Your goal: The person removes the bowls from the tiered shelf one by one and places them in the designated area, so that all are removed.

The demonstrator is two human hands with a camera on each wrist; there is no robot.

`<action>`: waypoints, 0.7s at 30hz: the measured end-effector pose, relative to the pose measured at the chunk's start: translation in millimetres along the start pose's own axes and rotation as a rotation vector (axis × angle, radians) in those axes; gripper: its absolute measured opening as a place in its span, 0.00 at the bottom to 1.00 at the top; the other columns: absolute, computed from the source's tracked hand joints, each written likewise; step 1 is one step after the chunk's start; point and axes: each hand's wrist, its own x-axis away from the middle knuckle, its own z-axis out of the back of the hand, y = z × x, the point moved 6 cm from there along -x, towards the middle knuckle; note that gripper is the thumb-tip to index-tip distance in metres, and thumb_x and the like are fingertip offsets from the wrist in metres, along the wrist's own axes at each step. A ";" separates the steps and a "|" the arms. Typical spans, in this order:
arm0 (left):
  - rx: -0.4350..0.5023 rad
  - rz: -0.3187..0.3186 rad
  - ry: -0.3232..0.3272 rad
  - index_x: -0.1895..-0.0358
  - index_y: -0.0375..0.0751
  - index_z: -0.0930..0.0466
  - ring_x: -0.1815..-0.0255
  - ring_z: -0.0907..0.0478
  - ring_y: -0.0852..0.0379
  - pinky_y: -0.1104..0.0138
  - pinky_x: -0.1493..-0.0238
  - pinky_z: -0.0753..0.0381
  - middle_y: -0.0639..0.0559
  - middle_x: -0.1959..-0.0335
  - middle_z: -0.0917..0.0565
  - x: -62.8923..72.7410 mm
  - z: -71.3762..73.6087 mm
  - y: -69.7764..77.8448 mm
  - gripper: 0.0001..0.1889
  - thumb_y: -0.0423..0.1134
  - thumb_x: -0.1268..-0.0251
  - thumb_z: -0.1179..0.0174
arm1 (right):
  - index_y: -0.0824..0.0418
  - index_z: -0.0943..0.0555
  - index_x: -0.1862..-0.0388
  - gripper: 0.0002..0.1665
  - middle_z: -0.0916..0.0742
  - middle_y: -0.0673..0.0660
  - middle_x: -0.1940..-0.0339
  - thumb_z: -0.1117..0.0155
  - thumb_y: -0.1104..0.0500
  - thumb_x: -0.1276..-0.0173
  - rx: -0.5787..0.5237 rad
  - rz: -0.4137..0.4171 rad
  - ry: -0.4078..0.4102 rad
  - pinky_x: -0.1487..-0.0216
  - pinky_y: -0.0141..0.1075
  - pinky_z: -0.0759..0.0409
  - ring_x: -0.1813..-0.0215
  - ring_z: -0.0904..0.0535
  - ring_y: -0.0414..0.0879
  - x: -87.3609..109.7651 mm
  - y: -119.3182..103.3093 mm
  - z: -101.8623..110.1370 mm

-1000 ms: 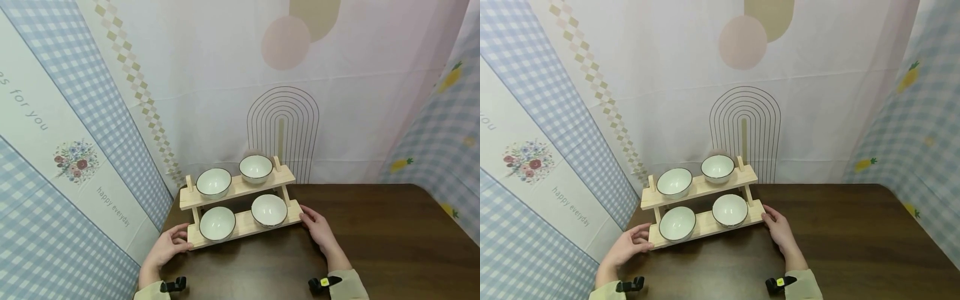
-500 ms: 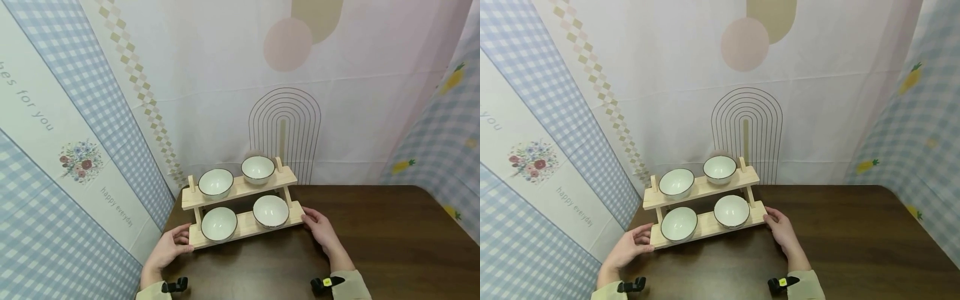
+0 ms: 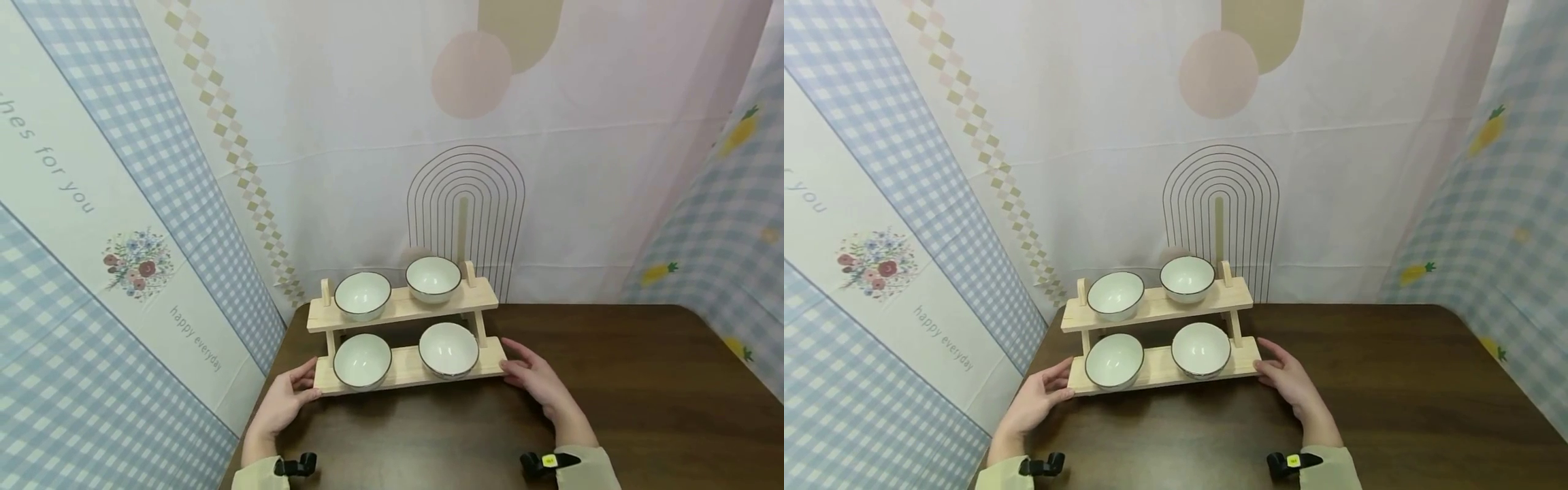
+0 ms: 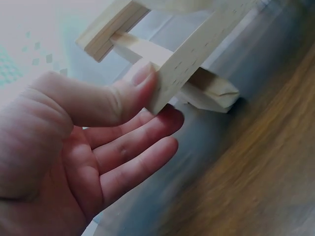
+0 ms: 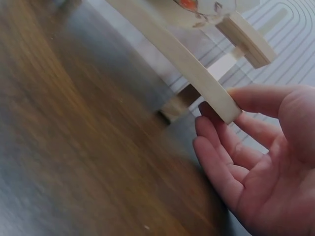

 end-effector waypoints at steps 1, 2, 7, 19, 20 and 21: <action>0.002 0.000 0.012 0.24 0.23 0.31 0.49 0.14 0.49 0.69 0.55 0.15 0.34 0.44 0.14 -0.8 -1.1 0.7 0.36 0.20 0.35 0.30 | 0.62 0.38 0.14 0.42 0.19 0.73 0.31 0.34 0.55 0.19 -0.003 -0.006 -0.004 0.42 0.41 0.14 0.40 0.15 0.51 1.3 0.8 0.7; -0.002 -0.004 0.022 0.24 0.23 0.30 0.49 0.14 0.48 0.69 0.55 0.15 0.34 0.44 0.14 -1.5 -2.0 1.3 0.35 0.20 0.35 0.31 | 0.62 0.39 0.13 0.42 0.19 0.73 0.31 0.34 0.55 0.19 0.001 -0.009 -0.011 0.42 0.41 0.14 0.40 0.15 0.51 2.4 1.6 1.4; 0.027 -0.005 0.058 0.24 0.26 0.28 0.45 0.15 0.44 0.69 0.54 0.16 0.32 0.39 0.15 -5.0 -7.2 3.3 0.32 0.18 0.32 0.35 | 0.62 0.40 0.13 0.45 0.21 0.74 0.30 0.32 0.54 0.20 0.006 -0.021 -0.041 0.42 0.43 0.13 0.42 0.15 0.51 7.6 5.0 4.2; 0.083 -0.002 0.108 0.23 0.25 0.31 0.36 0.21 0.39 0.70 0.46 0.17 0.26 0.30 0.23 -12.6 -15.2 -0.6 0.29 0.17 0.26 0.43 | 0.65 0.40 0.14 0.46 0.13 0.67 0.43 0.30 0.56 0.22 -0.017 -0.028 -0.041 0.46 0.43 0.12 0.48 0.13 0.52 17.0 12.3 6.4; 0.088 -0.005 0.108 0.23 0.25 0.32 0.35 0.21 0.38 0.69 0.45 0.17 0.26 0.30 0.24 -12.7 -15.5 -0.1 0.29 0.17 0.26 0.44 | 0.65 0.40 0.14 0.46 0.13 0.68 0.42 0.30 0.56 0.22 -0.016 -0.024 -0.040 0.46 0.44 0.12 0.48 0.13 0.52 17.5 12.7 6.4; 0.094 -0.005 0.107 0.22 0.24 0.32 0.34 0.22 0.37 0.69 0.45 0.17 0.25 0.29 0.25 -13.0 -16.1 -0.1 0.29 0.17 0.25 0.45 | 0.65 0.40 0.14 0.46 0.13 0.69 0.41 0.30 0.55 0.22 -0.015 -0.021 -0.038 0.45 0.44 0.12 0.47 0.13 0.52 18.1 12.9 6.3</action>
